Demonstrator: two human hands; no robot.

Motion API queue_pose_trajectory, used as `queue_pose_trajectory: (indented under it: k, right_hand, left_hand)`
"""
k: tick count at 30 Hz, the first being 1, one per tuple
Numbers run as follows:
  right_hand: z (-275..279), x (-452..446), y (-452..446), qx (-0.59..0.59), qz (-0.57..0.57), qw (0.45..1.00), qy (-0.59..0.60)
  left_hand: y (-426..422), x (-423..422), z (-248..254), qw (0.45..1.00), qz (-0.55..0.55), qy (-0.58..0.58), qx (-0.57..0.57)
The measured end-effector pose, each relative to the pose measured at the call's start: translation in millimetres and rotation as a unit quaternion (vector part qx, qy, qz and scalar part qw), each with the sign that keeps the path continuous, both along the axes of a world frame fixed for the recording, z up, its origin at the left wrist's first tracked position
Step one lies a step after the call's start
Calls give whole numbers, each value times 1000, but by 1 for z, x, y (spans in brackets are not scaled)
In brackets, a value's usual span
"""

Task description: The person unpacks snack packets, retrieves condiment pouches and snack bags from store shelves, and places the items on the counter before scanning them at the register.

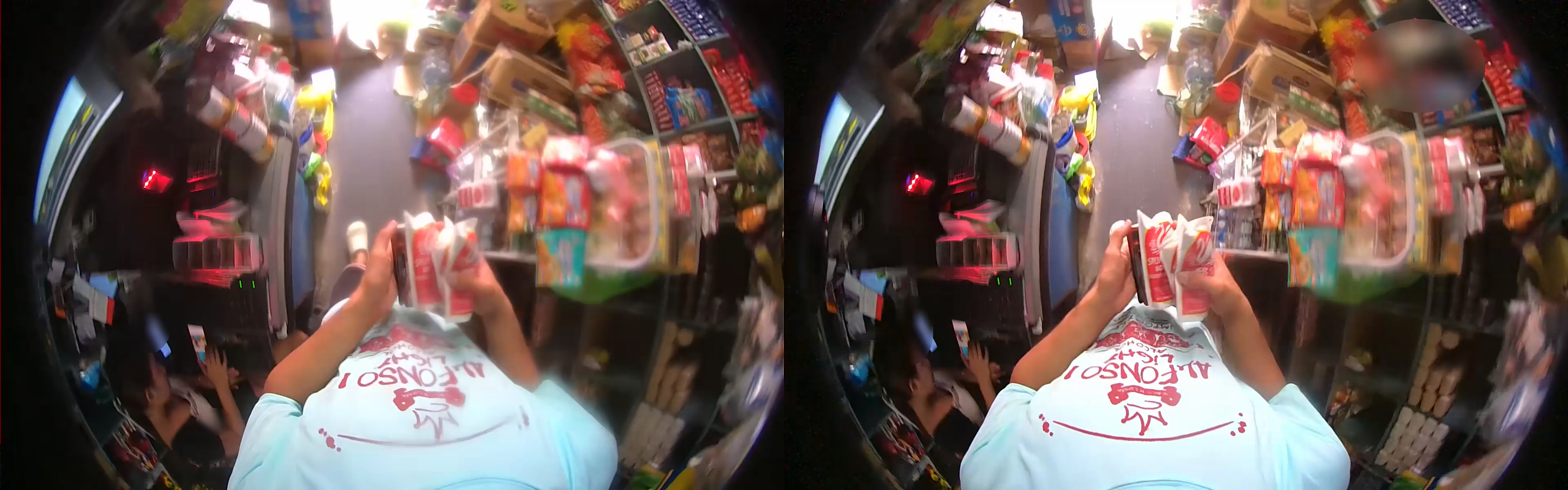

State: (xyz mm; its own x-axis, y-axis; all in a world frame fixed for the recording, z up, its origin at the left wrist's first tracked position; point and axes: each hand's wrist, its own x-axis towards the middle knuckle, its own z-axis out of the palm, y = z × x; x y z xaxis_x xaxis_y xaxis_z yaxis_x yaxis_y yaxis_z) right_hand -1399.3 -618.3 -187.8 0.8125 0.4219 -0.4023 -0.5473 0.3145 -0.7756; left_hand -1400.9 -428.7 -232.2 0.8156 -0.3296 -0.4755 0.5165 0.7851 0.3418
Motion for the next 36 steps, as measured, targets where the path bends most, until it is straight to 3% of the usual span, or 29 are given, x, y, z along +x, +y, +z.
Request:
queue_pose_trajectory:
  k: [1, 4, 5, 6, 8, 11, 14, 18, 21, 22, 24, 25, 26, 29, 32, 36]
  right_hand:
    - [6, 32, 6, -35, 17, 999, 26]
    - [6, 107, 26, -82, -5, 996, 27]
    - [24, 133, 34, -146, 2, 989, 12]
    - [21, 161, 35, -149, 3, 989, -2]
    - [10, 220, 38, -154, -4, 988, 9]
    - [-9, 311, 45, -144, -44, 988, 46]
    - [-26, 422, 48, -144, -66, 986, 56]
    - [-36, 586, 48, -113, -78, 989, 46]
    - [-26, 701, 57, -167, -46, 983, -68]
    - [-23, 737, 62, -181, -33, 980, -74]
    - [2, 802, 74, -279, 12, 943, -181]
    - [19, 834, 83, -327, 31, 915, -235]
    - [34, 864, 91, -419, 76, 853, -302]
    - [40, 954, 116, -497, 151, 741, -426]
    - [34, 1040, 142, -460, 172, 761, -424]
    - [29, 1142, 184, -444, 121, 778, -428]
  left_hand:
    - [4, 32, 10, 999, -4, 20, 43]
    - [11, 114, 2, 996, -48, 17, -76]
    - [10, 137, -9, 999, -43, 20, -26]
    - [15, 166, 10, 997, -47, 40, -56]
    - [15, 214, -28, 1000, -26, 8, -3]
    - [23, 309, -47, 997, -64, 18, 49]
    - [16, 417, -63, 994, -31, 11, 108]
    - [23, 586, -38, 996, -54, 38, 62]
    - [33, 693, -25, 997, -19, -37, 58]
    - [42, 725, -30, 992, -35, -61, 105]
    - [50, 780, -18, 988, -2, -96, 120]
    - [55, 808, -9, 989, 13, -106, 103]
    - [59, 834, -8, 992, 20, -99, 69]
    - [73, 908, -20, 998, 45, -21, -43]
    - [91, 996, -29, 992, 113, -59, 1]
    - [140, 1120, -37, 993, 92, -76, -24]
